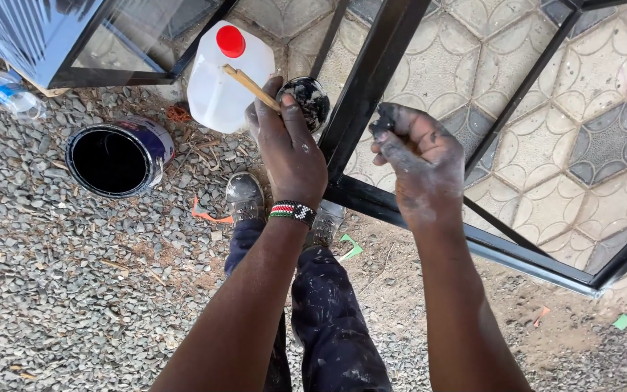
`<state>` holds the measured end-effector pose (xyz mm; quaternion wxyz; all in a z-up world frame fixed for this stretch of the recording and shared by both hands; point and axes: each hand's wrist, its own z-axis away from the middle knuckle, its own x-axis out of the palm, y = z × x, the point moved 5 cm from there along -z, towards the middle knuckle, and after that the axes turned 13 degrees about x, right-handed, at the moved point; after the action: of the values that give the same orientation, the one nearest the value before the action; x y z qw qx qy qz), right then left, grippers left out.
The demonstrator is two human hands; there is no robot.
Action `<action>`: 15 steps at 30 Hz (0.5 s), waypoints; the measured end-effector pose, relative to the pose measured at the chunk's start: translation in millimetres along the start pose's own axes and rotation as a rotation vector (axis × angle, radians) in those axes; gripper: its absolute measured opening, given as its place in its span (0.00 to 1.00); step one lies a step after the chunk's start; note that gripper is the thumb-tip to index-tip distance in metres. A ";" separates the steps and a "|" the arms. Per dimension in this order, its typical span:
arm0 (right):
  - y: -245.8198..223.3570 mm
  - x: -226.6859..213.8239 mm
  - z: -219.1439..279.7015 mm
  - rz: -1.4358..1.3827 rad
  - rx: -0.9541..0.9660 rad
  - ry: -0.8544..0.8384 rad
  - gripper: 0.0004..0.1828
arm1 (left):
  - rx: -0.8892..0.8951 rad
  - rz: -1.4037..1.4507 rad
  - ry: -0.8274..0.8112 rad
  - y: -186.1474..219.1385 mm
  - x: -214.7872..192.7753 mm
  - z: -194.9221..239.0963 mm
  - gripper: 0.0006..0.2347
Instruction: The person paints a black metal frame using a small brush and a container of black paint. They repeatedly dip the brush into the paint and apply it to the frame's edges and corners while standing on a tiled surface.
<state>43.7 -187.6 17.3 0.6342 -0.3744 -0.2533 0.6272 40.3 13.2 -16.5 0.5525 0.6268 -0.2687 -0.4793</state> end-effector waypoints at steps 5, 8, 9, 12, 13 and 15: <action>-26.1 17.5 8.9 0.120 -0.200 0.084 0.12 | -0.014 -0.009 0.013 -4.1 1.0 -2.2 0.19; -35.8 25.0 9.7 0.287 -0.312 0.120 0.10 | -0.025 -0.035 0.005 -5.2 -0.6 -1.2 0.19; -36.6 26.7 6.9 0.337 -0.352 0.125 0.10 | -0.031 -0.049 -0.003 -6.0 -0.7 -1.8 0.19; -37.0 29.2 16.3 0.274 -0.326 0.195 0.12 | -0.019 -0.061 -0.012 -1.0 -1.7 -1.1 0.18; -33.3 30.2 15.5 0.274 -0.323 0.195 0.12 | -0.021 -0.062 -0.013 -2.9 -1.2 -1.1 0.18; -31.4 33.2 17.4 0.399 -0.451 0.254 0.09 | -0.007 -0.058 0.003 -6.0 -0.6 -1.3 0.18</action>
<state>51.7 -150.1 47.6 0.4264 -0.6231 -0.2264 0.6154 40.0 15.7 -22.0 0.5411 0.6330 -0.2478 -0.4951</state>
